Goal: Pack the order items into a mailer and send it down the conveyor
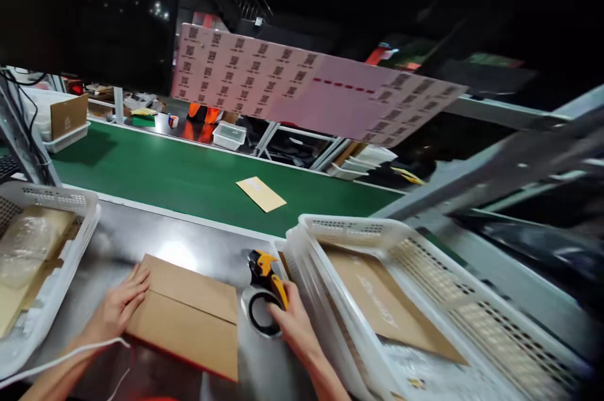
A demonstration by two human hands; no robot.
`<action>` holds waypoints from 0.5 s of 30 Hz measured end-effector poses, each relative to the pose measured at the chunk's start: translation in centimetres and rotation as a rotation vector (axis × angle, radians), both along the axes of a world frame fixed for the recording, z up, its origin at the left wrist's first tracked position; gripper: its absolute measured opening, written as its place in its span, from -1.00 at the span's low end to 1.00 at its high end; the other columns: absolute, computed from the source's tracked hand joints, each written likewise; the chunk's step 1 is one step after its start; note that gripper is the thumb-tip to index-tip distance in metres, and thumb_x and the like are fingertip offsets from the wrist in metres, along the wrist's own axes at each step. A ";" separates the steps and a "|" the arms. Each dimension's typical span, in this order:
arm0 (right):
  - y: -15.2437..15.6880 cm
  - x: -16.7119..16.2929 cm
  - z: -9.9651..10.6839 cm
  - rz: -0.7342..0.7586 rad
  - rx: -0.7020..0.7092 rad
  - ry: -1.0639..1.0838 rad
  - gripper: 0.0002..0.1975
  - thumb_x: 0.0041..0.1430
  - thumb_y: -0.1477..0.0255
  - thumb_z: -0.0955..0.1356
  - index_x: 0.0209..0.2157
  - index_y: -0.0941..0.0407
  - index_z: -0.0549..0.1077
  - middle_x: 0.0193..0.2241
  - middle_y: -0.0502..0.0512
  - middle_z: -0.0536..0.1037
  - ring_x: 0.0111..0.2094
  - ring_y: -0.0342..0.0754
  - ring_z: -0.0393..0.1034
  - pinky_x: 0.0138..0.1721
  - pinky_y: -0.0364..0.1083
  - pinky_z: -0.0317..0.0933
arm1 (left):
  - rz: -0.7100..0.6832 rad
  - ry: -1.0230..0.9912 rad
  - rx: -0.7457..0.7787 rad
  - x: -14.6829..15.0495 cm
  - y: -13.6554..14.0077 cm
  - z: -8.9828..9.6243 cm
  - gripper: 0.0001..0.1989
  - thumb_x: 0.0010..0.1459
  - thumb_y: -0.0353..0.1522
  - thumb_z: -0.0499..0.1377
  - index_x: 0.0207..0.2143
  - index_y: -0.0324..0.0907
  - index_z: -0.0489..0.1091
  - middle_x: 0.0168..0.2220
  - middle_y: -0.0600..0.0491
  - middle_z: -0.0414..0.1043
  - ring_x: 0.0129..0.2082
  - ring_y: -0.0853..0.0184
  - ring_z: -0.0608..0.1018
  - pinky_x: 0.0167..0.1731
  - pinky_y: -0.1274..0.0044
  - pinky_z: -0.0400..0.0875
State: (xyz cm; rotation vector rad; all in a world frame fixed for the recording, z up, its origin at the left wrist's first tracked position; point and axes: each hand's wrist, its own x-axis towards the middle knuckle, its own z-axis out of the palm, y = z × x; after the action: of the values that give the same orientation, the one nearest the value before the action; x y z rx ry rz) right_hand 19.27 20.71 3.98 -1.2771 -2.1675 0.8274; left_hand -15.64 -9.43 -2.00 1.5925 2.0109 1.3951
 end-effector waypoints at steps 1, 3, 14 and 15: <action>-1.0 -0.3 1.6 0.137 0.073 0.091 -0.55 0.05 0.43 0.32 0.03 0.07 0.44 -0.02 0.23 0.64 0.03 0.14 0.61 0.08 0.10 0.52 | 0.017 -0.036 0.001 0.4 -0.1 0.1 -0.64 0.49 -0.24 0.14 0.19 0.02 0.64 0.32 -0.08 0.48 0.43 -0.01 0.38 0.37 0.11 0.41; -3.6 -1.7 4.2 0.474 0.246 0.177 -0.41 0.13 0.46 0.33 0.24 0.04 0.42 0.20 0.30 0.55 0.18 0.17 0.53 0.19 0.13 0.46 | 0.032 -0.094 -0.011 0.9 -0.2 0.6 -0.65 0.47 -0.24 0.16 0.14 -0.01 0.67 0.31 -0.09 0.49 0.42 -0.03 0.39 0.38 0.07 0.39; -8.2 -7.5 5.4 0.856 0.701 0.034 -0.19 0.24 0.56 0.34 0.48 -0.18 0.27 0.08 0.17 0.62 -0.06 0.11 0.58 -0.06 0.05 0.51 | 0.334 -0.296 0.012 3.7 0.4 4.2 -0.62 0.31 -0.03 0.24 -0.09 -0.01 0.76 0.27 -0.09 0.61 0.40 -0.13 0.50 0.47 -0.03 0.31; -8.1 -7.4 5.4 0.860 0.689 0.020 -0.20 0.24 0.54 0.36 0.48 -0.18 0.28 0.09 0.18 0.62 -0.06 0.12 0.59 -0.06 0.06 0.51 | 0.392 -0.423 0.030 4.6 0.9 4.9 -0.57 0.26 0.03 0.27 -0.09 -0.03 0.74 0.25 -0.13 0.63 0.34 -0.12 0.56 0.42 0.01 0.39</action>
State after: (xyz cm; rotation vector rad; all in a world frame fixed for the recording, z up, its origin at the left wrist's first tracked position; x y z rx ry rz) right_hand 11.91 12.66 9.38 0.0234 -2.6323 0.2798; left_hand -11.03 -8.48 2.90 0.8327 2.1008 1.7242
